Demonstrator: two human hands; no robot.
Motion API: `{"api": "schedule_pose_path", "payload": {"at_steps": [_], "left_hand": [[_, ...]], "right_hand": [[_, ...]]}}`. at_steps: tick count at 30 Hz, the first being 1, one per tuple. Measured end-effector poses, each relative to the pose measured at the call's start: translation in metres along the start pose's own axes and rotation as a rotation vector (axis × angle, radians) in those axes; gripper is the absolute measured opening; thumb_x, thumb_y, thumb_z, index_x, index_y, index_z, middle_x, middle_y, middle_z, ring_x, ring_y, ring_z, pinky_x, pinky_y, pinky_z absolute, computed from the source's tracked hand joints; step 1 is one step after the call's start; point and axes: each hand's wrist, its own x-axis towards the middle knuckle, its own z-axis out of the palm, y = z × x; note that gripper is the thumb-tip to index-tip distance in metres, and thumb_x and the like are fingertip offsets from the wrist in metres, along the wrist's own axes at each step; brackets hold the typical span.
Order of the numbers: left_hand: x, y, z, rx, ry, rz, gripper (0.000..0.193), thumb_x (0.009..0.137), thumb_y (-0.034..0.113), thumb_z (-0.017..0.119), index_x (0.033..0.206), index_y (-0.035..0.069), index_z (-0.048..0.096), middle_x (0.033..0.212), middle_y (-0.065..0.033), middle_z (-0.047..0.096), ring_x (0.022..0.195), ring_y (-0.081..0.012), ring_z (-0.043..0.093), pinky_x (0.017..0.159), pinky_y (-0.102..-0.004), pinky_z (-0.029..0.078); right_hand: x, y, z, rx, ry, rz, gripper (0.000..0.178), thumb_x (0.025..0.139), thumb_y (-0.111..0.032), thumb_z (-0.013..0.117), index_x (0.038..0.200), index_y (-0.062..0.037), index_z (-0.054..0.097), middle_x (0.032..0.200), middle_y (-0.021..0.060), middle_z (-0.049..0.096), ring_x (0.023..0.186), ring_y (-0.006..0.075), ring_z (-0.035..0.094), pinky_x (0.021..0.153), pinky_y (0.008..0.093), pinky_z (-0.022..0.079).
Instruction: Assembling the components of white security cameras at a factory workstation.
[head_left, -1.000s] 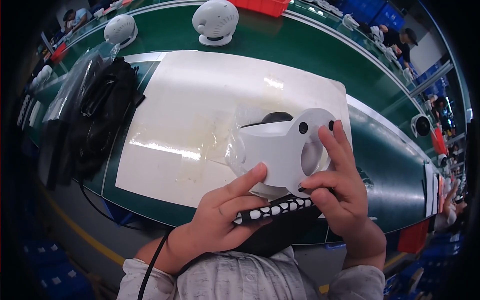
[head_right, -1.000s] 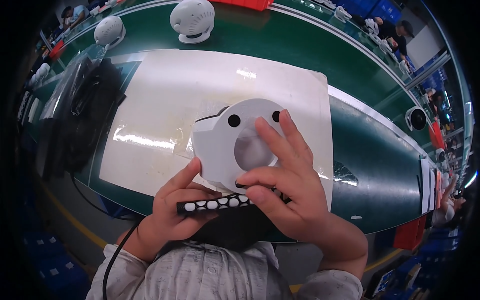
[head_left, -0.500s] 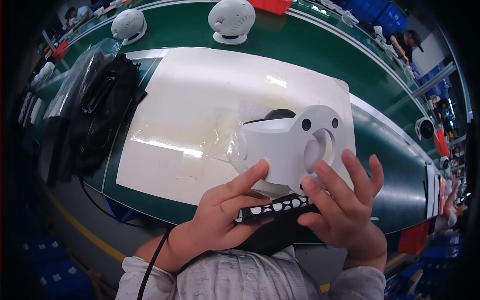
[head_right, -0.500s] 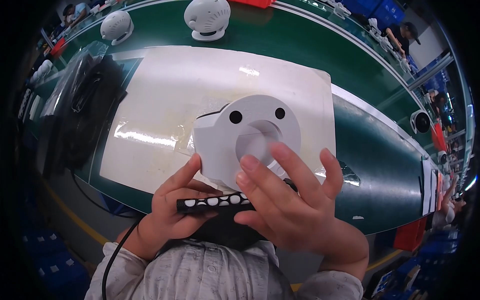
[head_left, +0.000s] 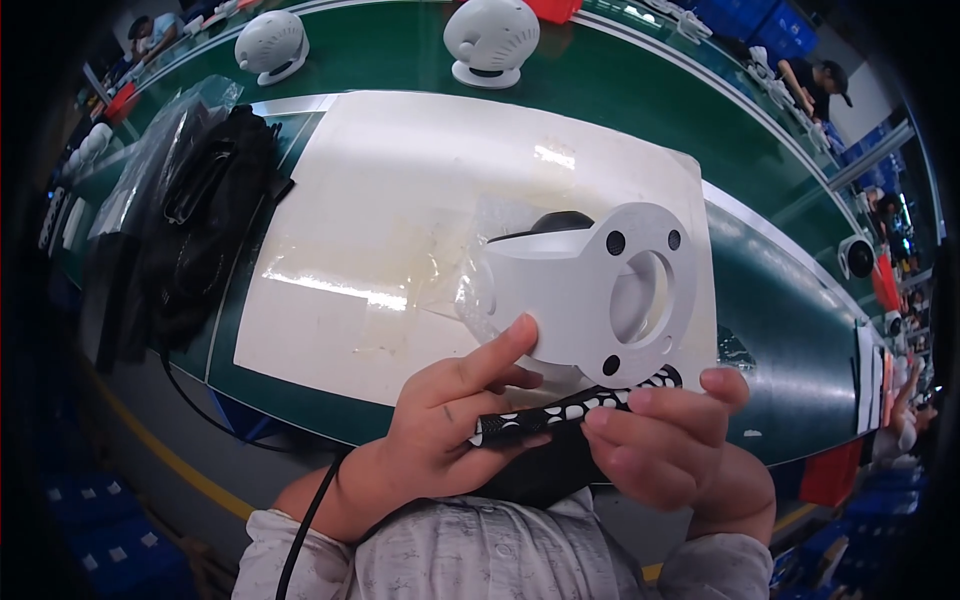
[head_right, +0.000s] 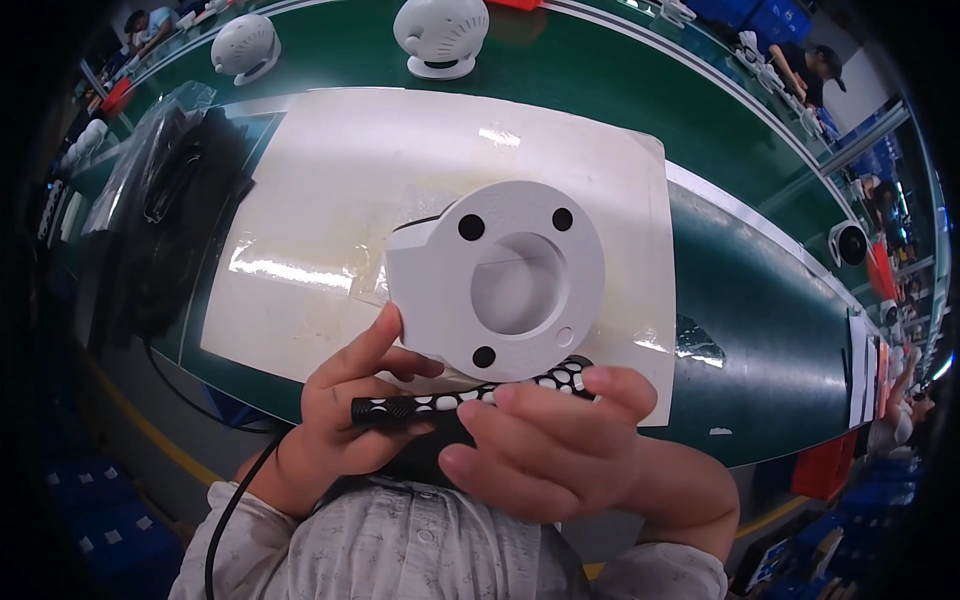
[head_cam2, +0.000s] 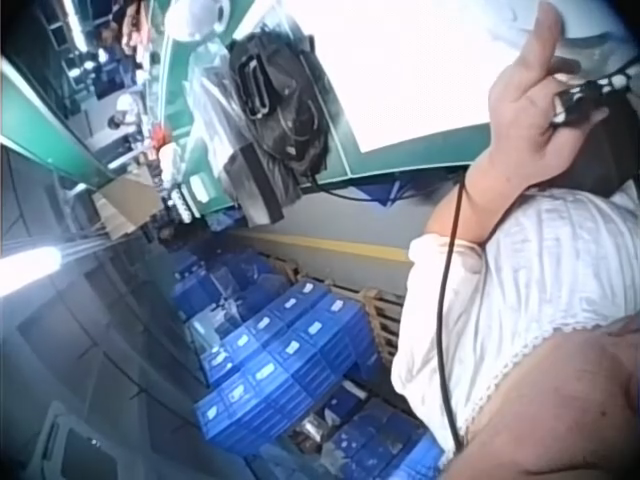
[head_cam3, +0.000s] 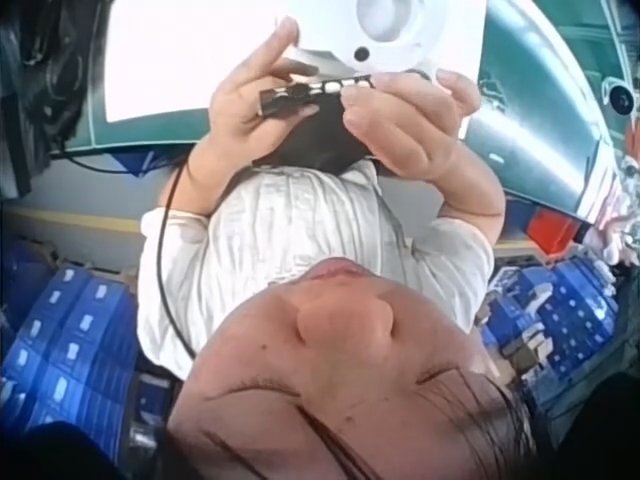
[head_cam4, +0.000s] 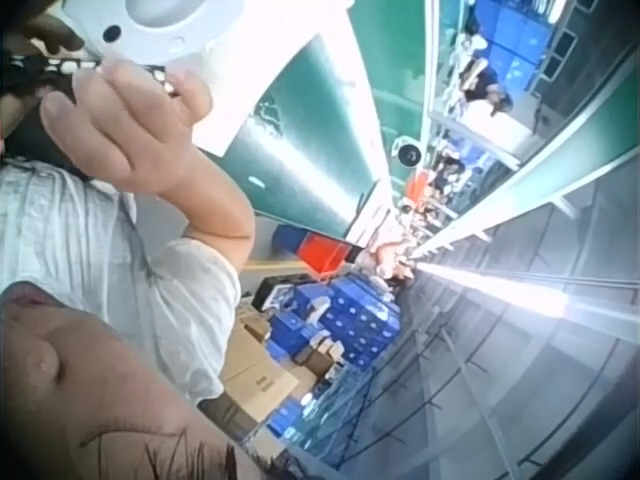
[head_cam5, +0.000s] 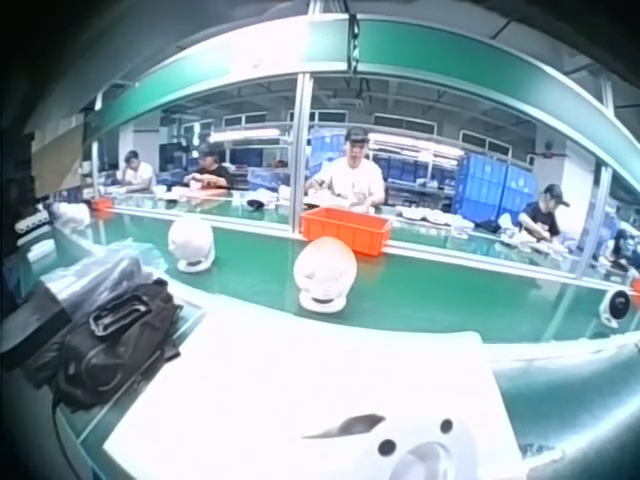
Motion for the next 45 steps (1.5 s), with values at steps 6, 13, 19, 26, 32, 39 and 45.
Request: {"api": "schedule_pose_path", "payload": {"at_steps": [6, 13, 19, 26, 32, 39, 45], "left_hand": [[-0.002, -0.004, 0.006, 0.0, 0.02, 0.016, 0.025, 0.059, 0.002, 0.071, 0.079, -0.004, 0.057, 0.123, -0.0242, 0.042, 0.077, -0.0251, 0.061, 0.064, -0.0278, 0.049], [-0.006, -0.012, 0.007, 0.019, -0.014, -0.001, 0.023, 0.059, 0.002, 0.071, 0.072, -0.004, 0.053, 0.122, -0.025, 0.041, 0.077, -0.0249, 0.061, 0.063, -0.0291, 0.049], [-0.005, -0.015, 0.009, 0.062, -0.028, -0.016, 0.022, 0.06, 0.003, 0.071, 0.073, -0.003, 0.054, 0.123, -0.0249, 0.041, 0.077, -0.0239, 0.061, 0.064, -0.028, 0.049], [-0.005, -0.02, 0.011, 0.037, -0.028, -0.022, 0.021, 0.061, 0.003, 0.071, 0.074, -0.004, 0.055, 0.124, -0.0248, 0.04, 0.078, -0.0232, 0.061, 0.065, -0.0278, 0.049], [-0.005, -0.021, 0.005, 0.031, -0.016, -0.013, 0.022, 0.06, 0.0, 0.071, 0.075, -0.005, 0.055, 0.123, -0.0255, 0.04, 0.078, -0.0236, 0.061, 0.063, -0.0283, 0.051], [-0.003, -0.022, 0.004, 0.095, -0.073, 0.034, 0.028, 0.058, -0.001, 0.071, 0.079, -0.004, 0.053, 0.123, -0.0252, 0.04, 0.078, -0.0246, 0.062, 0.062, -0.0287, 0.051], [-0.011, -0.026, 0.011, 0.084, -0.063, 0.066, 0.027, 0.059, -0.001, 0.071, 0.08, -0.004, 0.054, 0.124, -0.0239, 0.04, 0.08, -0.0256, 0.061, 0.062, -0.0281, 0.051]], "right_hand": [[-0.004, 0.01, 0.003, 0.134, 0.046, -0.048, 0.043, 0.069, -0.006, 0.063, 0.098, -0.0224, 0.037, 0.087, -0.0134, 0.055, 0.071, 0.0112, 0.046, 0.073, 0.0333, 0.033], [0.0, 0.041, -0.01, 0.294, 0.014, 0.186, 0.058, 0.07, 0.002, 0.057, 0.12, -0.014, 0.032, 0.08, 0.0004, 0.051, 0.071, 0.0121, 0.046, 0.065, 0.0259, 0.036], [-0.005, 0.045, -0.005, 0.76, 0.038, 0.653, 0.058, 0.073, 0.008, 0.054, 0.122, 0.0022, 0.026, 0.08, 0.0054, 0.055, 0.066, 0.0064, 0.049, 0.062, 0.0185, 0.039], [-0.009, 0.043, -0.007, 0.499, 0.025, 0.619, 0.048, 0.07, 0.006, 0.058, 0.114, 0.0012, 0.04, 0.077, 0.0065, 0.061, 0.052, 0.0048, 0.048, 0.05, 0.0192, 0.039], [0.0, 0.046, -0.015, 0.225, -0.033, 0.327, 0.036, 0.063, 0.002, 0.064, 0.098, -0.0018, 0.056, 0.077, 0.0046, 0.063, 0.045, 0.0104, 0.048, 0.046, 0.0217, 0.039], [0.018, 0.076, -0.013, 0.451, 0.169, 0.629, 0.036, 0.066, -0.01, 0.066, 0.101, -0.0044, 0.057, 0.083, 0.0042, 0.059, 0.061, 0.0105, 0.048, 0.055, 0.0233, 0.037], [0.034, 0.099, 0.0, 0.759, -0.209, 0.618, 0.029, 0.072, -0.018, 0.067, 0.094, -0.0037, 0.055, 0.082, 0.001, 0.049, 0.068, 0.0072, 0.043, 0.057, 0.0187, 0.034]]}}
